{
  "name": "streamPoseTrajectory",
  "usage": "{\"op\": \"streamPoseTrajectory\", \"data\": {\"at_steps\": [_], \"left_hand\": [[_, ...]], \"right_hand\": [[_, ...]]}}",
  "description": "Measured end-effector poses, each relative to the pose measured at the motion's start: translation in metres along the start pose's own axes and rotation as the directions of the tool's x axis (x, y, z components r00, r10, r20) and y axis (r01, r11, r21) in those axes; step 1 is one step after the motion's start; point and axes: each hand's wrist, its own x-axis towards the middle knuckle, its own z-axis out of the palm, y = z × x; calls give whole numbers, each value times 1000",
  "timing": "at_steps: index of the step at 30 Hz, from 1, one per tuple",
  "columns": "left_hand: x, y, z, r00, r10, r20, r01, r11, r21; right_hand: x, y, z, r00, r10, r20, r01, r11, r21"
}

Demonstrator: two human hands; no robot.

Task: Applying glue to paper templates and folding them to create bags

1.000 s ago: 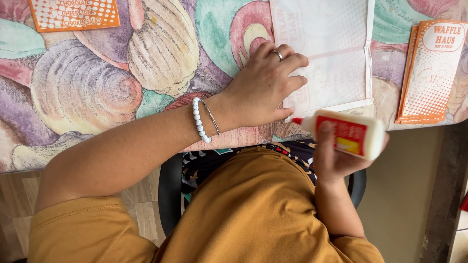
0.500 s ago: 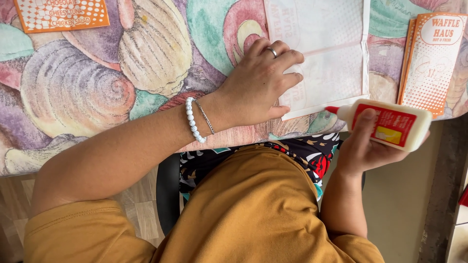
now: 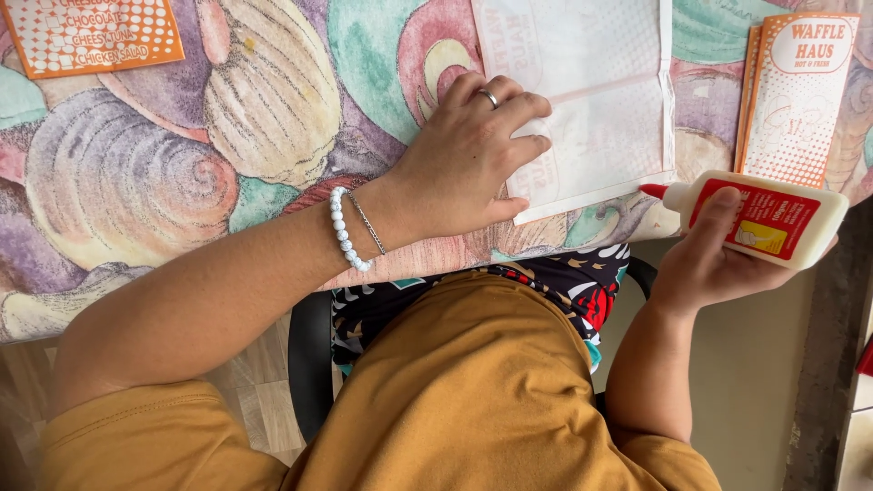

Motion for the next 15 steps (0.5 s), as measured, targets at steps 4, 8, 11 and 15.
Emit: {"op": "streamPoseTrajectory", "data": {"at_steps": [4,8,11,15], "left_hand": [[1,1,-2,1000,-3,21,3,1000,6],[3,1,-6,999,6,32,-7,1000,20],[2,1,-6,999,5,50,-6,1000,18],[1,1,-4,1000,2,27,-2,1000,5]], "right_hand": [[-20,1,4,993,-109,51,108,994,10],[-44,-37,24,991,-67,112,71,997,-31],[-35,-23,15,992,-57,108,56,998,16],[3,-14,12,992,-112,52,112,994,6]]}}
